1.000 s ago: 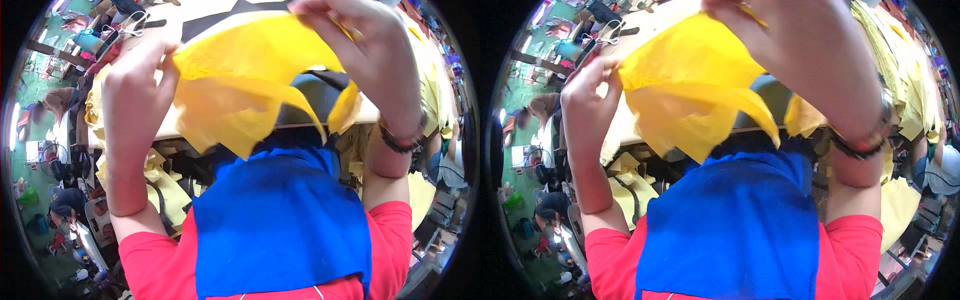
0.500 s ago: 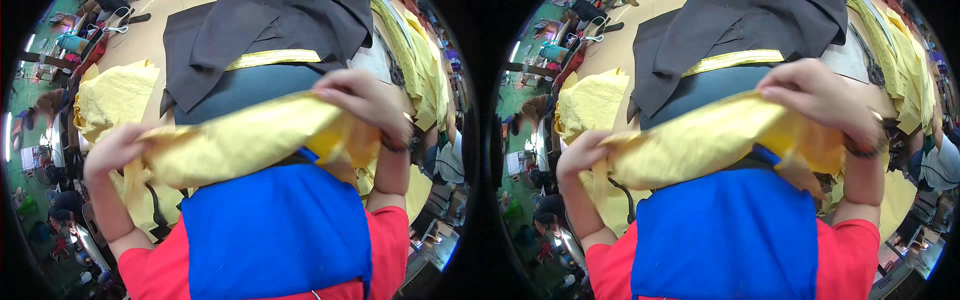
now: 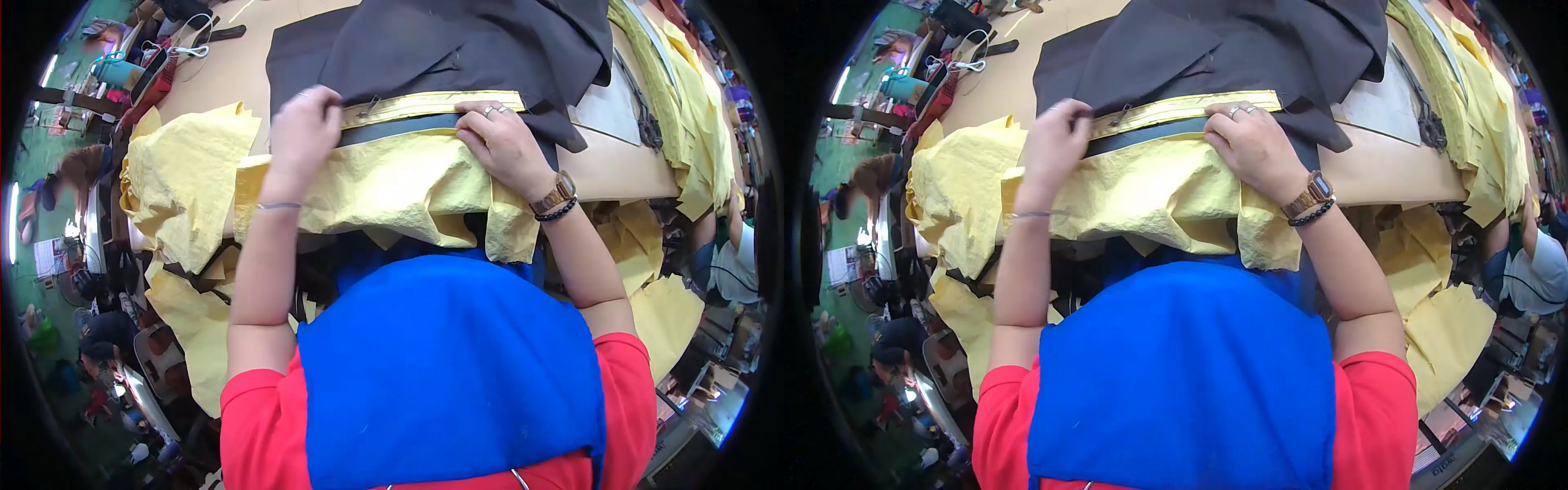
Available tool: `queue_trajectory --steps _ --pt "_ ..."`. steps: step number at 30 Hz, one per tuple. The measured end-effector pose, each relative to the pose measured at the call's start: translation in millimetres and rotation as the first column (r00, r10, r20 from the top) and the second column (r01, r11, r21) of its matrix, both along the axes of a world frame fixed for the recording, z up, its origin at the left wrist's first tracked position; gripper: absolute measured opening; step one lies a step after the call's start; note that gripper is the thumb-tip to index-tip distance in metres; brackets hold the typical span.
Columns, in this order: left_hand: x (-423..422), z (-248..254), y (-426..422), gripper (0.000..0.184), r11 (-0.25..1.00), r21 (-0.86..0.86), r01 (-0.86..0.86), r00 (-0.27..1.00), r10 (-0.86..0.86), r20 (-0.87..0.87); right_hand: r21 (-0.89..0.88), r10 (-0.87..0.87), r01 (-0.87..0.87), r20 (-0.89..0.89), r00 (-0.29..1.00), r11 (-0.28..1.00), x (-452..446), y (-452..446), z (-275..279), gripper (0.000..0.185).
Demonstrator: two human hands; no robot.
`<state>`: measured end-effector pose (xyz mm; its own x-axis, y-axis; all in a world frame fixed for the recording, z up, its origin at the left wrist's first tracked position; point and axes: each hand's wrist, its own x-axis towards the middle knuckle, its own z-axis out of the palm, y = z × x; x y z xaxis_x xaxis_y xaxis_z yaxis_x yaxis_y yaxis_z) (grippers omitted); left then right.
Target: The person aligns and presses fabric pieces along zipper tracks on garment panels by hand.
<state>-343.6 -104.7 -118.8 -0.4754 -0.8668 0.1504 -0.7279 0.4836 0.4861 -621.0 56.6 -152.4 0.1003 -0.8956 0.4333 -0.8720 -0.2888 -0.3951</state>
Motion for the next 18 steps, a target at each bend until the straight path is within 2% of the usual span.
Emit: queue_trajectory --steps 1,3,4,5,6,7,8,10,11,12,13,14,15,16,18 --pt "12 -3 -18 0.022 0.992 0.124 -0.037 0.991 0.052 -0.12 0.002 0.008 -0.008 0.025 1.0 1.0 0 0 0 0.011" --pt "57 -19 -89 0.03 0.898 0.431 -0.088 0.893 0.263 -0.366 0.009 0.024 -0.024 0.076 0.997 1.0 -1 2 1 0.01" --pt "77 -18 -107 0.036 0.905 0.347 -0.245 0.891 0.351 -0.286 0.037 0.02 -0.024 0.097 0.995 0.999 0 3 4 0.01" --pt "85 -11 -112 0.042 0.888 0.244 -0.391 0.87 0.443 -0.217 0.014 0.021 -0.022 0.074 0.997 1.0 0 4 4 0.01" --pt "88 -11 -112 0.045 0.896 -0.093 -0.434 0.9 0.427 -0.089 -0.012 0.021 -0.021 0.051 0.998 1.0 0 4 4 0.009" --pt "92 -11 -109 0.049 0.821 -0.421 -0.385 0.896 0.442 0.043 -0.039 0.018 -0.017 0.028 0.999 0.999 0 3 4 0.009" --pt "93 -9 -101 0.053 0.676 -0.694 -0.248 0.859 0.485 0.165 -0.04 0.011 -0.01 0.025 1.0 0.999 2 4 6 0.009" --pt "52 23 -52 0.051 0.775 -0.627 -0.08 0.971 0.203 0.126 -0.028 0.0 0.001 0.016 1.0 1.0 3 8 15 0.009" --pt "27 31 -17 0.048 0.899 -0.437 -0.026 0.999 0.037 0.017 0.005 0.011 -0.012 0.044 0.999 1.0 2 9 18 0.008" --pt "4 34 15 0.045 0.97 -0.235 0.066 0.987 -0.098 -0.128 0.038 0.024 -0.027 0.069 0.997 0.999 1 10 21 0.008" --pt "-7 17 32 0.037 0.935 -0.29 0.204 0.958 -0.251 -0.135 0.069 0.039 -0.045 0.094 0.995 0.997 0 10 24 0.007" --pt "-14 13 55 0.038 0.981 -0.012 0.194 0.98 -0.194 0.041 0.101 0.03 -0.04 0.099 0.995 0.994 -1 10 27 0.008" --pt "-22 14 68 0.034 0.963 0.077 0.26 0.966 -0.26 -0.011 0.132 0.019 -0.033 0.104 0.994 0.991 -2 10 29 0.009" --pt "-23 2 74 0.027 0.944 -0.093 0.318 0.945 -0.323 -0.052 0.164 0.006 -0.024 0.11 0.994 0.986 -3 10 30 0.01" --pt "-25 -6 77 0.024 0.966 0.056 0.253 0.962 -0.245 -0.118 0.174 -0.034 -0.007 0.233 0.972 0.985 0 10 25 0.013"
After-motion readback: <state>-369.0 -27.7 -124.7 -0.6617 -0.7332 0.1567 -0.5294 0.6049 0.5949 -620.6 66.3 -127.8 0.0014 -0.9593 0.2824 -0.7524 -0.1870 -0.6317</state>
